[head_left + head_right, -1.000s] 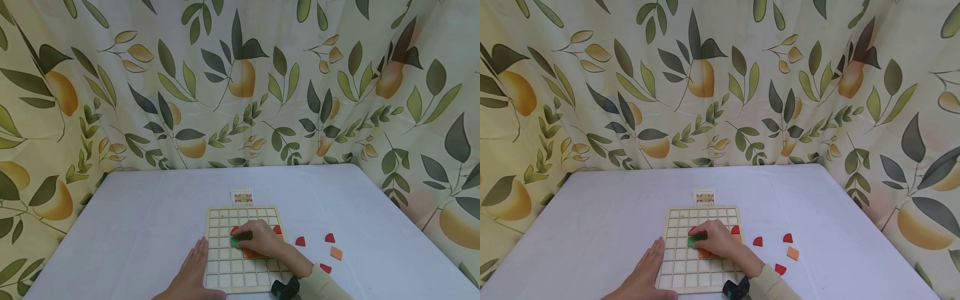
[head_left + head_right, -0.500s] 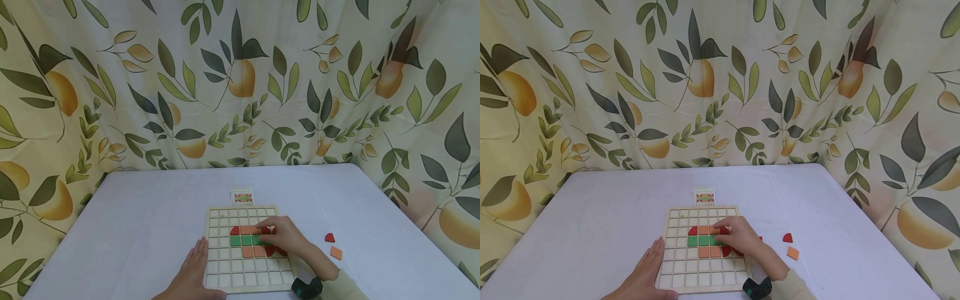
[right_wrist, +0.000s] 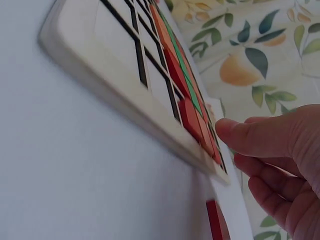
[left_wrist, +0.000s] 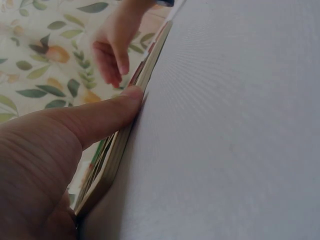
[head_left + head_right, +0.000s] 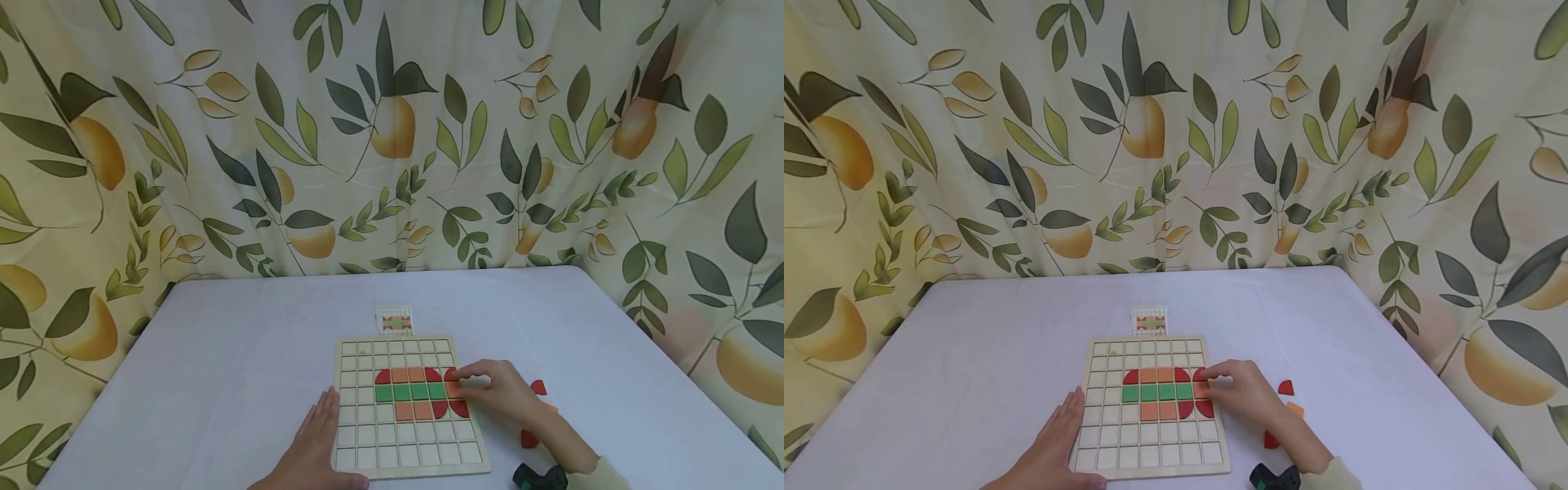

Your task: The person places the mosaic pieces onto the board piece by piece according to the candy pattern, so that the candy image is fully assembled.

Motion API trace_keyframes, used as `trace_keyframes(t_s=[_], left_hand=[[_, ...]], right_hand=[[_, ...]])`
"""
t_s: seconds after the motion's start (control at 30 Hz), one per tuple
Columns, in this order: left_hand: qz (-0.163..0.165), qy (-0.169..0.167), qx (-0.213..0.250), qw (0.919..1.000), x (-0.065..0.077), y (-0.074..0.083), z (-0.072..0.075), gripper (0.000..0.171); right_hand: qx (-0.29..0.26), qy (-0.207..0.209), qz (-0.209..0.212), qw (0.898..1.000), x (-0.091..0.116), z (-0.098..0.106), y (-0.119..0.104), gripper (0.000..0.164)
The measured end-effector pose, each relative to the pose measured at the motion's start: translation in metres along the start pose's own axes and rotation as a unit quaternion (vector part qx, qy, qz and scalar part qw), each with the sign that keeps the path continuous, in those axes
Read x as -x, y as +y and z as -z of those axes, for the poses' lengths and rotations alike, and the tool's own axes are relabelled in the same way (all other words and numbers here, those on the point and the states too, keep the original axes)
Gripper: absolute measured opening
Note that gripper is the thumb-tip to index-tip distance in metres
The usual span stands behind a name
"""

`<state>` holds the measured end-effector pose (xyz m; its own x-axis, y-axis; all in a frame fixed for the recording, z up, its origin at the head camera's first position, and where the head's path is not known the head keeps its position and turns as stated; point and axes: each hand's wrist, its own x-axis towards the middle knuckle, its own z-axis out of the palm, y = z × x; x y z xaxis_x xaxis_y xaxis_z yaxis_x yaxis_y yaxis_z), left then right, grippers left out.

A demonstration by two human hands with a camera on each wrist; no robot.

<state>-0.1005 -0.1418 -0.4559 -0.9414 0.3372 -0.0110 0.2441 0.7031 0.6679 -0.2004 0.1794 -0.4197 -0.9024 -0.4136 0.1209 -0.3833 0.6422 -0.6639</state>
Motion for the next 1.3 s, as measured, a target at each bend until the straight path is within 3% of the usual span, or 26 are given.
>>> trace_keyframes(t_s=[0.43, 0.73, 1.17, 1.3], left_hand=[[0.024, -0.013, -0.010, 0.9996, -0.004, 0.002, 0.003, 0.133], [0.006, -0.001, 0.008, 0.9999, -0.001, 0.000, -0.001, 0.131], [0.007, 0.000, 0.011, 0.9999, -0.001, 0.000, 0.000, 0.131], [0.008, 0.000, 0.009, 0.9999, 0.000, 0.000, 0.000, 0.131]], right_hand=[[0.021, 0.039, -0.079, 0.996, 0.018, 0.013, 0.017, 0.025], [0.033, 0.020, -0.094, 0.995, 0.016, 0.019, 0.027, 0.025], [-0.009, -0.050, -0.051, 0.997, 0.017, 0.028, 0.033, 0.023], [-0.011, -0.049, -0.045, 0.998, 0.016, 0.028, 0.034, 0.024]])
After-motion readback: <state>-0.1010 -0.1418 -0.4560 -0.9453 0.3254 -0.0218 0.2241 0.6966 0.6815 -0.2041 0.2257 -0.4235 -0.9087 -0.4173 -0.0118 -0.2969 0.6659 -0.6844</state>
